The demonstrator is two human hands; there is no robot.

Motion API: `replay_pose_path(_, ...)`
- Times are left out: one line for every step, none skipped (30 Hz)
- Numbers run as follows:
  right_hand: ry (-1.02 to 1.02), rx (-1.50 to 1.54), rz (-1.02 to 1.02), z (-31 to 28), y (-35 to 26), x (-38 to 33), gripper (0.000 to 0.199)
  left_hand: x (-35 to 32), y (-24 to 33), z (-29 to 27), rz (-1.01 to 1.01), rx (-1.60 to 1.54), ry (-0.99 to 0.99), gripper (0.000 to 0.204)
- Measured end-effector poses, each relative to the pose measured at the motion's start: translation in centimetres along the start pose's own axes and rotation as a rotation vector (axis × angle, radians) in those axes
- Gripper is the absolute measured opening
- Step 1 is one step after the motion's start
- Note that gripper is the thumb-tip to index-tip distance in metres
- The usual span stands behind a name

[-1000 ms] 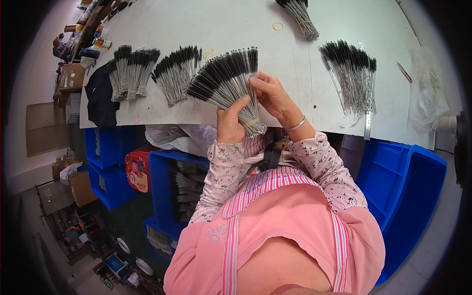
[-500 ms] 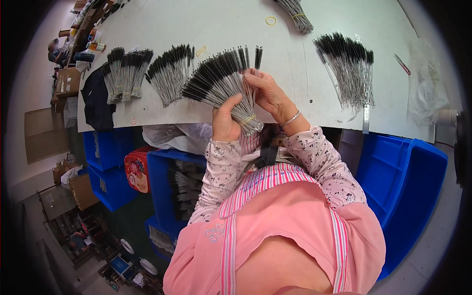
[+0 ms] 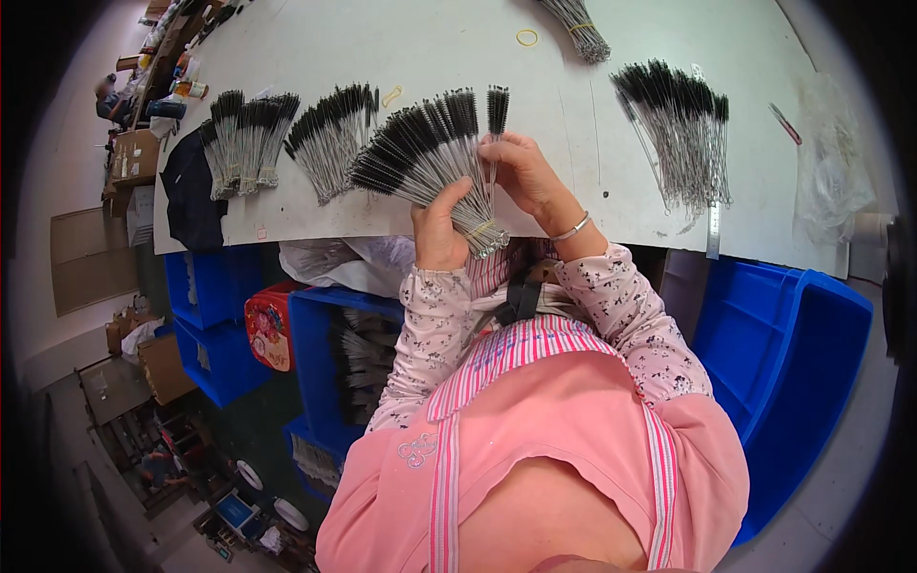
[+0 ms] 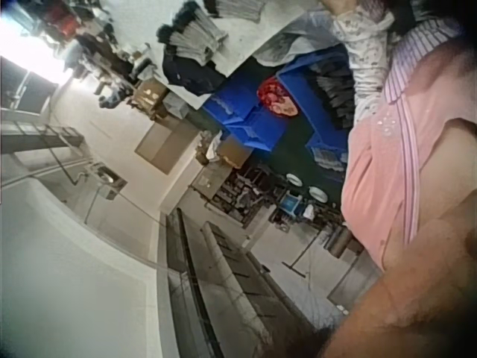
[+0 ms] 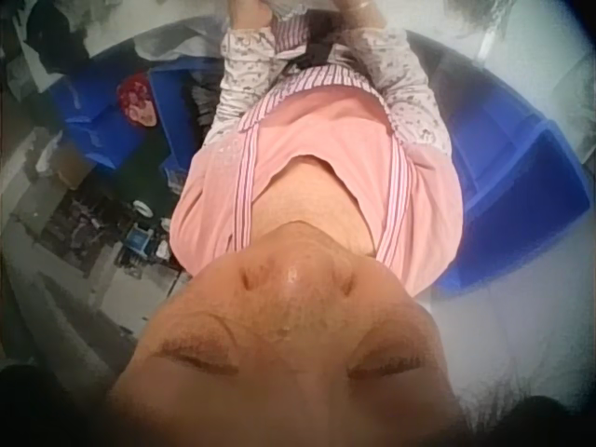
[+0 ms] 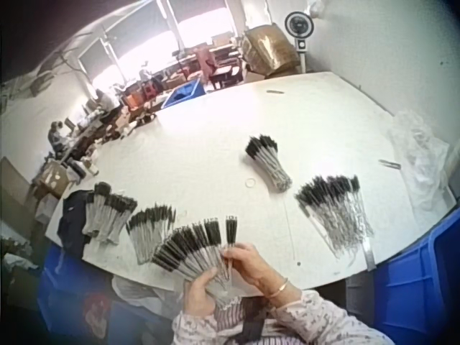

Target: The person gathers bundles of wire brushes from a table and a blue bin, aligns them by hand, and secures them with rubber bands. The person repeatedly picks up loose bundles, arranges them into neat stacks, and ties them together before placing the finished bundles back into the bin or on the table.

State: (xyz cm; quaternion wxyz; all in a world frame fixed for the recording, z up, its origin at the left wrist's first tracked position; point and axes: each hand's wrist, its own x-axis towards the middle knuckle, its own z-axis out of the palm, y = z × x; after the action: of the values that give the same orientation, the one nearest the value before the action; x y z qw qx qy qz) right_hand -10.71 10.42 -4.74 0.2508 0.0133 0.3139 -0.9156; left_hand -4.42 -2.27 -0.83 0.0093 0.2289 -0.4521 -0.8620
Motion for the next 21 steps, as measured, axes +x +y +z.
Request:
replay_pose_path(0.014, -0.022, 0.003, 0.6, -0.3, -0.1, 0.016, 0.0, 0.0, 0.0, -0.003, -0.004, -0.001, 0.032)
replay_pose_path(0.028, 0.007, -0.016, 1.3, -0.5, -0.2, 0.017, -0.1, -0.1, 0.0, -0.006, -0.007, -0.002, 0.032)
replay_pose_path(0.042, 0.035, -0.035, 2.1, -0.8, -0.4, 0.017, -0.1, -0.2, 0.0, -0.008, -0.011, -0.002, 0.032)
replay_pose_path(0.057, 0.062, -0.056, 2.7, -1.1, -0.6, 0.017, -0.1, -0.2, 0.0, 0.001, -0.009, -0.010, 0.032)
replay_pose_path(0.057, 0.050, -0.037, 2.5, -1.1, -0.6, 0.018, 0.0, -0.4, 0.0, 0.010, -0.007, -0.019, 0.032)
replay_pose_path(0.056, 0.039, -0.018, 2.0, -1.0, -0.4, 0.019, 0.0, -0.4, 0.1, 0.018, -0.004, -0.026, 0.032)
replay_pose_path(0.055, 0.028, 0.003, 1.4, -0.9, -0.4, 0.019, -0.2, -0.4, 0.3, 0.027, 0.004, -0.025, 0.032)
replay_pose_path(0.032, 0.067, 0.001, 0.7, -0.6, -0.2, 0.019, -0.5, -0.2, 0.7, 0.035, 0.012, -0.023, 0.032)
replay_pose_path(0.010, 0.106, -0.001, 0.0, -0.3, 0.1, 0.019, -0.6, -0.2, 0.9, 0.043, 0.020, -0.022, 0.032)
replay_pose_path(-0.011, 0.143, -0.003, -0.1, -0.3, 0.1, 0.018, -0.6, -0.3, 0.9, 0.054, 0.011, -0.021, 0.032)
replay_pose_path(-0.006, 0.159, 0.006, -0.2, -0.2, 0.0, 0.018, -0.5, -0.4, 0.8, 0.065, 0.002, -0.020, 0.032)
replay_pose_path(-0.001, 0.174, 0.015, -0.2, -0.1, -0.1, 0.018, -0.5, -0.5, 0.7, 0.075, -0.006, -0.020, 0.032)
replay_pose_path(0.003, 0.192, 0.022, -0.1, -0.2, -0.2, 0.019, -0.5, -0.4, 0.7, 0.077, -0.001, -0.018, 0.033)
replay_pose_path(-0.008, 0.191, 0.025, -0.1, -0.2, -0.2, 0.017, -0.5, -0.2, 0.9, 0.079, 0.004, -0.017, 0.034)
replay_pose_path(-0.019, 0.190, 0.028, -0.2, -0.2, -0.2, 0.016, -0.5, -0.1, 0.9, 0.081, 0.009, -0.016, 0.035)
replay_pose_path(-0.032, 0.190, 0.030, -0.1, -0.3, -0.2, 0.015, -0.5, 0.0, 1.0, 0.074, 0.006, -0.010, 0.035)
replay_pose_path(-0.038, 0.183, 0.013, 0.1, -0.4, -0.2, 0.016, -0.5, 0.0, 1.0, 0.068, 0.004, -0.005, 0.035)
replay_pose_path(-0.044, 0.177, -0.005, 0.3, -0.4, -0.3, 0.017, -0.5, 0.0, 1.0, 0.062, 0.002, 0.000, 0.036)
replay_pose_path(-0.050, 0.170, -0.022, 0.6, -0.4, -0.4, 0.019, -0.4, -0.1, 1.0, 0.067, -0.002, -0.012, 0.036)
replay_pose_path(-0.040, 0.003, -0.051, 0.8, -0.5, -0.4, 0.018, -0.3, -0.2, 1.0, 0.073, -0.005, -0.023, 0.036)
replay_pose_path(-0.029, -0.165, -0.080, 0.9, -0.6, -0.4, 0.018, -0.3, -0.4, 1.0, 0.078, -0.009, -0.034, 0.036)
